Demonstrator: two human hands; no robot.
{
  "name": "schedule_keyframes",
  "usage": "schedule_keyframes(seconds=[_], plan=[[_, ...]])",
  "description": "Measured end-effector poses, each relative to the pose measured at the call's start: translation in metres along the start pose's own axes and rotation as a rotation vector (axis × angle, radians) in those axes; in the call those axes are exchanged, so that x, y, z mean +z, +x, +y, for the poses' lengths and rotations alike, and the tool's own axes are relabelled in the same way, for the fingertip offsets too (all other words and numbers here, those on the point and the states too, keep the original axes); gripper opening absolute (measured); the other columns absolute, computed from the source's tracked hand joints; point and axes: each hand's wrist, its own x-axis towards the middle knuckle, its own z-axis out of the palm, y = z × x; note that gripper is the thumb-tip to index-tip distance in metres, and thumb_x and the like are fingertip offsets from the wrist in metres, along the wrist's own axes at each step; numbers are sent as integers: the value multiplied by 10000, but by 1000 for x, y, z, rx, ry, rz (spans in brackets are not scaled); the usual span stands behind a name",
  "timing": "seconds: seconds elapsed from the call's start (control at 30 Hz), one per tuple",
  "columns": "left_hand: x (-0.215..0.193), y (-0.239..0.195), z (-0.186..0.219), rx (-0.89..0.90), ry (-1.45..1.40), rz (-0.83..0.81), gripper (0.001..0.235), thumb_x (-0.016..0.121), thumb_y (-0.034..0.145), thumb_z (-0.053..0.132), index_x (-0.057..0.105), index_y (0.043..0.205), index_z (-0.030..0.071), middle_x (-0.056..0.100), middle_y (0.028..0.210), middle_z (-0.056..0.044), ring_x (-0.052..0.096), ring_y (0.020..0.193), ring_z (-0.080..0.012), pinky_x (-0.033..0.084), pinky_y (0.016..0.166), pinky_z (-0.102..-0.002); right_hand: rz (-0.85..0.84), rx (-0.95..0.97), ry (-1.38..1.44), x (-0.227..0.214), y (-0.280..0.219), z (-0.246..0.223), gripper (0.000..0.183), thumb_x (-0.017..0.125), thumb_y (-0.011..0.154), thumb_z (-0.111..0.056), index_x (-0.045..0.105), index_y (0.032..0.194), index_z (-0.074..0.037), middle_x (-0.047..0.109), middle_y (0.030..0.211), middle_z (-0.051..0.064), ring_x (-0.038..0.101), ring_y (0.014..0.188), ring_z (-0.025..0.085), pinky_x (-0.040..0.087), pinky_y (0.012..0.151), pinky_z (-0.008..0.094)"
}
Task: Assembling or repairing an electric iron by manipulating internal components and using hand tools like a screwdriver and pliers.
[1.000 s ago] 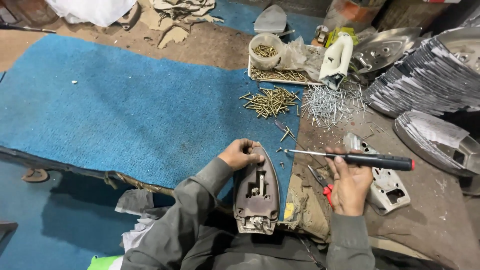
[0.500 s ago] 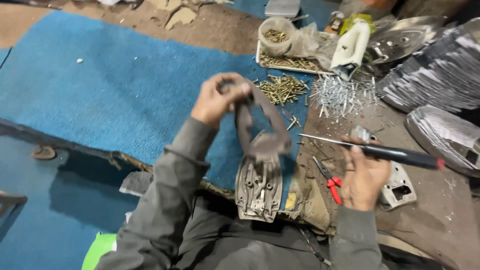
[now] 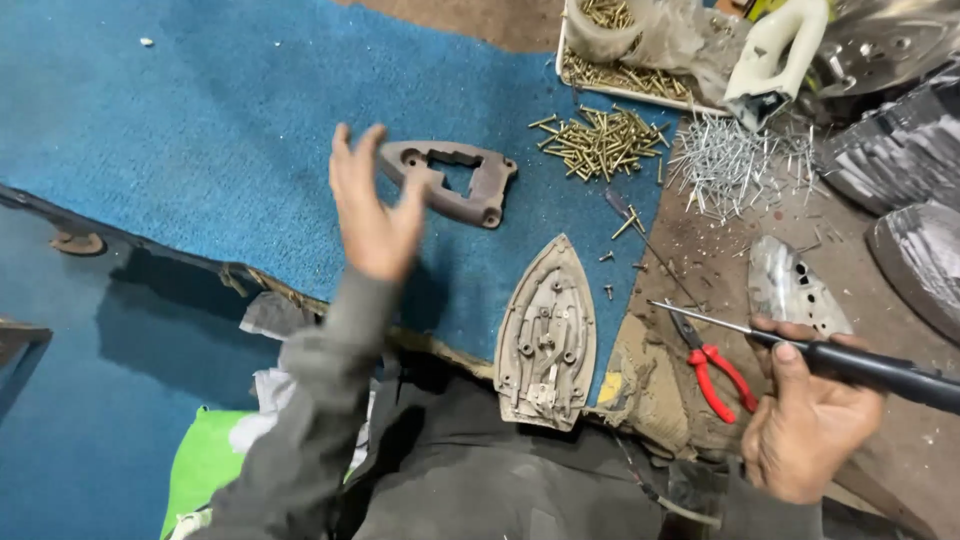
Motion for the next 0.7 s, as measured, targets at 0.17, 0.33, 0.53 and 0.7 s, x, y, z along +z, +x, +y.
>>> schedule_keyframes(seconds=[0.17, 0.33, 0.53, 0.7], plan=[[-7, -99, 50, 455, -263, -609, 1016, 754, 795, 537, 350, 1538, -26, 484, 1542, -264, 510, 1427, -416, 403, 1209, -580, -90, -60, 23, 2, 3, 9, 295, 637, 1078, 56, 496, 1283, -103, 664, 1179, 137, 718, 1196, 317, 649, 1227, 529], [12, -156, 44, 631, 196, -1006, 1470, 705, 603, 920, 146, 1658, 60, 331, 1681, -181, 401, 1460, -400, 322, 1063, -627, -152, -88, 45, 9, 6, 8, 283, 632, 1079, 51, 508, 1285, -98, 665, 1186, 115, 709, 1190, 300, 633, 1246, 522], [43, -157, 56, 513, 174, -820, 1370, 833, 693, 681, 75, 1648, 57, 410, 1575, -253, 508, 1221, -356, 449, 831, -464, -195, -195, -120, 18, 1, -33, 324, 541, 1097, 85, 326, 1303, -42, 564, 1188, 265, 645, 1167, 424, 566, 1211, 582], [38, -148, 59, 463, 69, -847, 1316, 852, 693, 640, 128, 1654, 106, 403, 1608, -189, 469, 1265, -401, 404, 816, -494, -313, -96, -216, 1, -13, -73, 295, 485, 1086, -124, 311, 1305, -29, 519, 1288, 273, 647, 1236, 470, 647, 1084, 588]])
